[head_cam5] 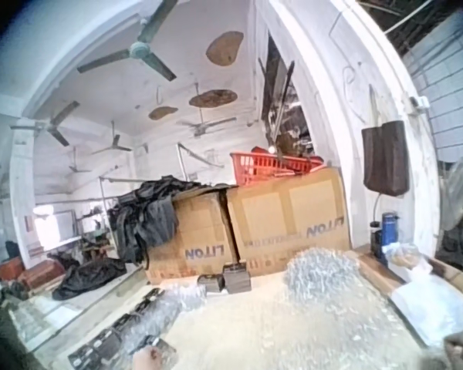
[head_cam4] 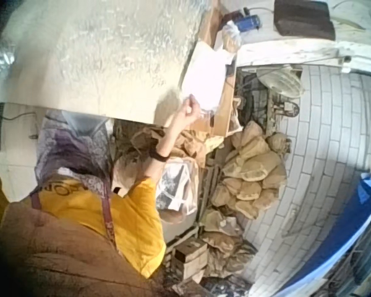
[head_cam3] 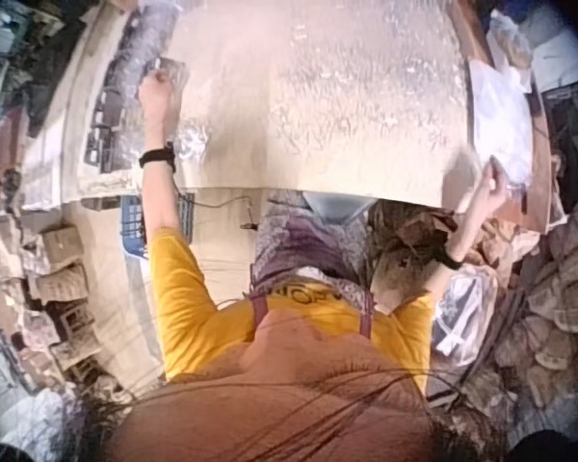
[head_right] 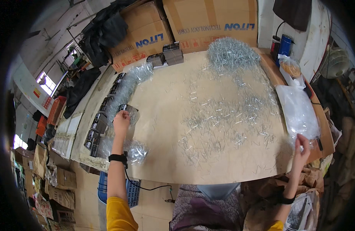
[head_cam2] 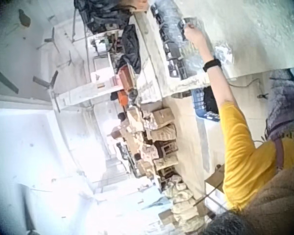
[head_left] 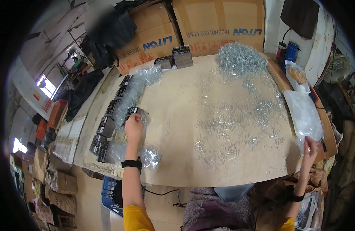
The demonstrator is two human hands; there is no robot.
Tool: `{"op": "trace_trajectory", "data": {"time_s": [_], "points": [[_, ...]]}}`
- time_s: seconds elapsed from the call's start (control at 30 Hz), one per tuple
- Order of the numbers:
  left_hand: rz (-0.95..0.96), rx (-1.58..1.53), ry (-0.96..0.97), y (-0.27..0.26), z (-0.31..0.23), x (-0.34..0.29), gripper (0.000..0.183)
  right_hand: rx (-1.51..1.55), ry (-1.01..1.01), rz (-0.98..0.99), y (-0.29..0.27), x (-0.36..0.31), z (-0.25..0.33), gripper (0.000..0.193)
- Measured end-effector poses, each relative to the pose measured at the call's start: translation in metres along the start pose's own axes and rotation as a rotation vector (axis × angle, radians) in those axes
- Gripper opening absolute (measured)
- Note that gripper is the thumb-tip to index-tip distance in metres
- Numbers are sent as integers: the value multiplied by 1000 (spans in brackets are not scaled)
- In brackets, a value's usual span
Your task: Bagging small V-shaped metal components into plastic bags at a workbench.
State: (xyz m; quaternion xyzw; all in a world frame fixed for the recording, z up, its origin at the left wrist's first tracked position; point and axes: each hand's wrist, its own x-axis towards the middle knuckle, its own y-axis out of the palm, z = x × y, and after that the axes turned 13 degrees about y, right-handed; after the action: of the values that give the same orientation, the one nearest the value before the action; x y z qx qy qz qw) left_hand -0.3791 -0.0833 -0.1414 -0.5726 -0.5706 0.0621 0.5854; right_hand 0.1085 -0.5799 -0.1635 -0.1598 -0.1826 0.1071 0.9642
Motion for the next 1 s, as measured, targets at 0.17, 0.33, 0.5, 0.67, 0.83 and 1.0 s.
{"op": "trace_trajectory", "data": {"time_s": [0.17,0.33,0.5,0.67,0.83,1.0], "points": [[59,210,-7,11,3,-2,14,-119,-67,-157,-23,65,-106,23],[32,348,-13,-2,-11,-4,19,-279,-7,-169,-19,60,-112,27],[14,452,77,-10,-7,-5,18,-642,11,-243,-1,38,-68,47],[50,401,49,-4,6,-3,14,-432,184,-138,-11,54,-90,48],[74,208,-22,-3,-4,1,7,-313,-8,-195,-4,38,-69,38],[22,157,-38,6,2,2,7,-476,-62,-132,-13,53,-81,41]]}}
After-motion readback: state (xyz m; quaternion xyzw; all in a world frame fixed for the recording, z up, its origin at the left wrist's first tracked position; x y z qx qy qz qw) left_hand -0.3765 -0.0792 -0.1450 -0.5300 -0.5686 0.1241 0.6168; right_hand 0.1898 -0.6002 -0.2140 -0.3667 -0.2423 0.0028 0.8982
